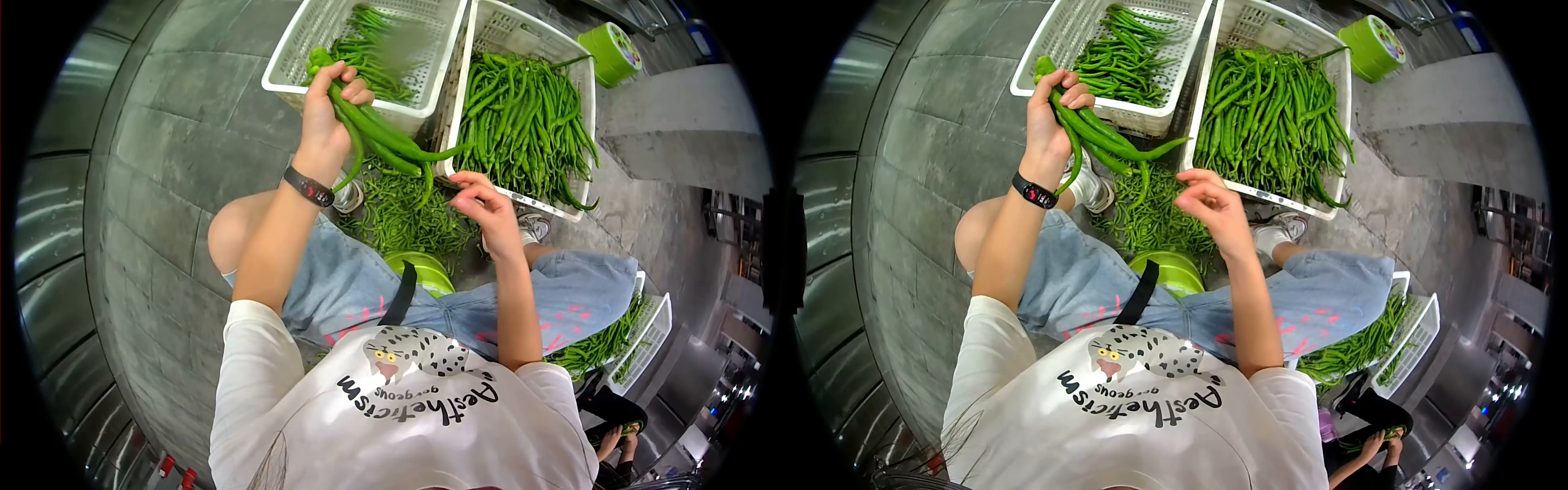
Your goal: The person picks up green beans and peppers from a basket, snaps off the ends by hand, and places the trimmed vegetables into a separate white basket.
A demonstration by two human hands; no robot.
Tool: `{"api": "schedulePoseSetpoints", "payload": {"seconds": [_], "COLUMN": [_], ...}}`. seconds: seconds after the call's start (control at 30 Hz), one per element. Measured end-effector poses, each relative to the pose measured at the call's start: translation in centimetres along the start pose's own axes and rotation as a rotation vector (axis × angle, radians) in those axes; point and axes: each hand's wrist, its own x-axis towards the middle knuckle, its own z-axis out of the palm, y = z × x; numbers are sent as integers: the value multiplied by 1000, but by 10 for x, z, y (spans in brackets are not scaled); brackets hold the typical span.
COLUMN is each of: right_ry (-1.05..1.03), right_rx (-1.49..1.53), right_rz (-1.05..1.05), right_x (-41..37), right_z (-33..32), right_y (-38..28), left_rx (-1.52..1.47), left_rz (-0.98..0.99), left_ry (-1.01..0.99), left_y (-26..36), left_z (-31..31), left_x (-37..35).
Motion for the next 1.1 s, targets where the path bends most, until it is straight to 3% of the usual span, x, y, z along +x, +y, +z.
{"api": "schedulePoseSetpoints", "payload": {"seconds": [0.1,0.2,0.3,0.43,0.53,0.73,0.83,0.97,1.0,1.1], "right_ry": [24,82,67,88,30,25,42,137,300,305], "right_rx": [-165,-103,-464,-562,-466,104,494,910,921,665], "right_rz": [-148,-40,-153,-377,-447,-347,-421,-305,-268,-143], "right_x": [3,8,11,14,15,17,27,35,37,28], "right_z": [18,35,42,39,36,38,45,26,24,6], "right_y": [-1,-1,-13,-12,-11,8,15,19,15,12], "left_rx": [64,172,226,245,194,92,72,168,166,207], "left_rz": [11,44,53,21,-33,-72,-49,118,142,248], "left_ry": [34,116,177,216,242,270,279,286,285,306], "left_y": [-8,-14,-17,-16,-18,-22,-26,-32,-28,-16], "left_z": [0,-2,-7,-10,-11,-8,-11,-5,-9,-14], "left_x": [-3,-4,-3,-3,-3,-3,-4,-8,-6,-2]}}
